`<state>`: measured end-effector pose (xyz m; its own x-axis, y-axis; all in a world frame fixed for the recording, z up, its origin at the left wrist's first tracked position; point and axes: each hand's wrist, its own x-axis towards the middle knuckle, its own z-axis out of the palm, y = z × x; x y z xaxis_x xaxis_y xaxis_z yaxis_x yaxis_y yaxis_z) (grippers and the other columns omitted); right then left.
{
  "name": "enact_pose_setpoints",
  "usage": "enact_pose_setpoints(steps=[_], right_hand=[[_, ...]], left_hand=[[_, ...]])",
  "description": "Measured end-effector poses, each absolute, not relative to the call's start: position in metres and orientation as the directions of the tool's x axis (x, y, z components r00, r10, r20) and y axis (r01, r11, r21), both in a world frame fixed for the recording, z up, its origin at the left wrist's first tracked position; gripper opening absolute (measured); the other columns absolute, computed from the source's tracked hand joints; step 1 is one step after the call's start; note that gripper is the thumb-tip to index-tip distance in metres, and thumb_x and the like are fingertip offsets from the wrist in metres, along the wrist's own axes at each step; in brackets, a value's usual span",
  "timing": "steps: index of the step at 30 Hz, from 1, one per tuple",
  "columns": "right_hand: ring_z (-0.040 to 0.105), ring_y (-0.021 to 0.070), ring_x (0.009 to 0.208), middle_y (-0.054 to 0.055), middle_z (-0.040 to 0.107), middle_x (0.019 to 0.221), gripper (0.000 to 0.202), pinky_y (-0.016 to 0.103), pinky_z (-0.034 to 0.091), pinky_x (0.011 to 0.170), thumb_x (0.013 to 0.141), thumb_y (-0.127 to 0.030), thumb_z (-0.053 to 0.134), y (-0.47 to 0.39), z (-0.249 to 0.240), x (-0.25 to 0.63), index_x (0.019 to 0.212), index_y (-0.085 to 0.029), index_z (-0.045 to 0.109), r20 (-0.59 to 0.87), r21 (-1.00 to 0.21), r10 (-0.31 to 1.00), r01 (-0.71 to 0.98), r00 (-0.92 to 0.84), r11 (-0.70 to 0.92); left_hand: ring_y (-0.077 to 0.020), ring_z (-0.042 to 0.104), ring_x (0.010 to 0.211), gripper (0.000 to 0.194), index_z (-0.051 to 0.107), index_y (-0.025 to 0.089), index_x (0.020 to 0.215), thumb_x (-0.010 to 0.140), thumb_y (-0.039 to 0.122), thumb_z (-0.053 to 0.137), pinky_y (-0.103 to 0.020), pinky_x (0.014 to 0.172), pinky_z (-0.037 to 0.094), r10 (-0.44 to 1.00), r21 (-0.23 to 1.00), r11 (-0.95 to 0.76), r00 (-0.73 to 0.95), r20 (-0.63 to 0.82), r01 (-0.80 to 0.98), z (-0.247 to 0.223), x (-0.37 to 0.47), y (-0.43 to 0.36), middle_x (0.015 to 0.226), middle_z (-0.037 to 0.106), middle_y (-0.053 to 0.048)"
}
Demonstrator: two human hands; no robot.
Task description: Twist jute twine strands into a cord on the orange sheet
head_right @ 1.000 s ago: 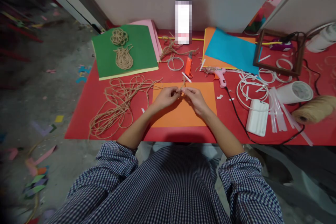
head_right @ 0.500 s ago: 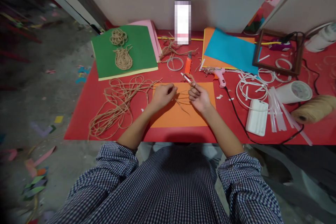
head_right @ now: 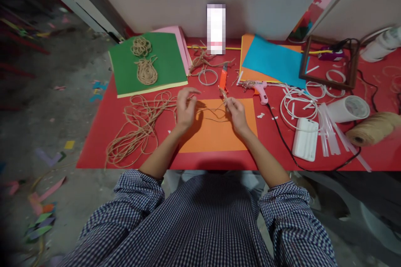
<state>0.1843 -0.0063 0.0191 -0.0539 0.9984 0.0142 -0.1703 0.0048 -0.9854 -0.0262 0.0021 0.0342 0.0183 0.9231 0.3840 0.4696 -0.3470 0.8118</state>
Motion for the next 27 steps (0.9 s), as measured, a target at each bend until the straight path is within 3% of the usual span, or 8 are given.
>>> enact_pose_setpoints(steps=[3, 6, 13, 17, 20, 23, 27], right_hand=[[0.042, 0.0140, 0.062, -0.002, 0.047, 0.068, 0.050, 0.028, 0.033, 0.059, 0.099, -0.067, 0.059, -0.012, 0.017, 0.179, 0.077, -0.022, 0.057, 0.148, -0.977, 0.983, 0.136, -0.109, 0.162], [0.047, 0.0161, 0.064, -0.001, 0.051, 0.068, 0.049, 0.031, 0.034, 0.064, 0.104, -0.064, 0.051, -0.015, 0.014, 0.179, 0.078, -0.023, 0.055, 0.224, -0.893, 0.955, 0.351, -0.192, 0.280], [0.050, 0.0189, 0.063, 0.001, 0.057, 0.070, 0.046, 0.033, 0.032, 0.066, 0.109, -0.061, 0.038, -0.014, 0.012, 0.183, 0.086, -0.024, 0.054, 0.242, -0.785, 0.939, 0.520, -0.244, 0.337], [0.053, 0.0189, 0.066, 0.000, 0.057, 0.071, 0.046, 0.033, 0.035, 0.068, 0.109, -0.061, 0.039, -0.014, 0.017, 0.184, 0.086, -0.024, 0.054, 0.208, -0.835, 0.943, 0.456, -0.259, 0.309], [0.051, 0.0171, 0.065, -0.001, 0.054, 0.070, 0.048, 0.032, 0.038, 0.067, 0.108, -0.063, 0.043, -0.015, 0.020, 0.181, 0.083, -0.024, 0.053, 0.160, -0.922, 0.953, 0.307, -0.258, 0.237], [0.048, 0.0159, 0.066, -0.002, 0.052, 0.071, 0.048, 0.030, 0.039, 0.064, 0.103, -0.067, 0.052, -0.016, 0.022, 0.179, 0.082, -0.024, 0.053, 0.105, -0.976, 0.961, 0.160, -0.255, 0.149], [0.046, 0.0155, 0.065, -0.002, 0.049, 0.072, 0.049, 0.028, 0.040, 0.062, 0.097, -0.070, 0.060, -0.017, 0.024, 0.178, 0.082, -0.024, 0.054, 0.051, -0.996, 0.964, 0.064, -0.261, 0.070]], left_hand=[[-0.0254, 0.062, 0.112, 0.039, 0.068, 0.022, 0.105, 0.108, 0.049, 0.040, -0.044, 0.105, 0.047, 0.899, 0.753, -0.435, 0.203, 0.387, 0.494, 0.027, -0.013, -0.008, 0.111, 0.072, -0.009], [-0.0253, 0.064, 0.103, 0.042, 0.068, 0.020, 0.111, 0.107, 0.053, 0.044, -0.041, 0.097, 0.049, 0.894, 0.762, -0.442, 0.304, 0.329, 0.473, 0.020, -0.002, -0.012, 0.107, 0.073, -0.011], [-0.0176, 0.060, 0.070, 0.040, 0.065, 0.020, 0.122, 0.106, 0.052, 0.048, -0.031, 0.073, 0.046, 0.913, 0.905, -0.293, 0.371, 0.169, 0.309, 0.011, -0.005, -0.008, 0.078, 0.066, -0.002], [-0.0154, 0.053, 0.065, 0.040, 0.063, 0.022, 0.129, 0.106, 0.052, 0.050, -0.028, 0.068, 0.044, 0.923, 0.946, -0.236, 0.356, 0.146, 0.224, 0.010, -0.010, -0.004, 0.073, 0.060, 0.001], [-0.0166, 0.059, 0.076, 0.037, 0.065, 0.022, 0.124, 0.106, 0.050, 0.049, -0.030, 0.076, 0.046, 0.923, 0.939, -0.255, 0.347, 0.166, 0.232, 0.011, -0.014, -0.001, 0.088, 0.068, -0.003], [-0.0187, 0.062, 0.088, 0.033, 0.067, 0.021, 0.115, 0.105, 0.046, 0.048, -0.032, 0.084, 0.047, 0.925, 0.921, -0.274, 0.339, 0.174, 0.277, 0.014, -0.017, 0.003, 0.099, 0.071, -0.005], [-0.0175, 0.056, 0.080, 0.032, 0.065, 0.019, 0.093, 0.101, 0.047, 0.053, -0.031, 0.077, 0.044, 0.908, 0.937, -0.229, 0.404, 0.109, 0.262, 0.020, -0.020, 0.005, 0.084, 0.064, -0.003]])
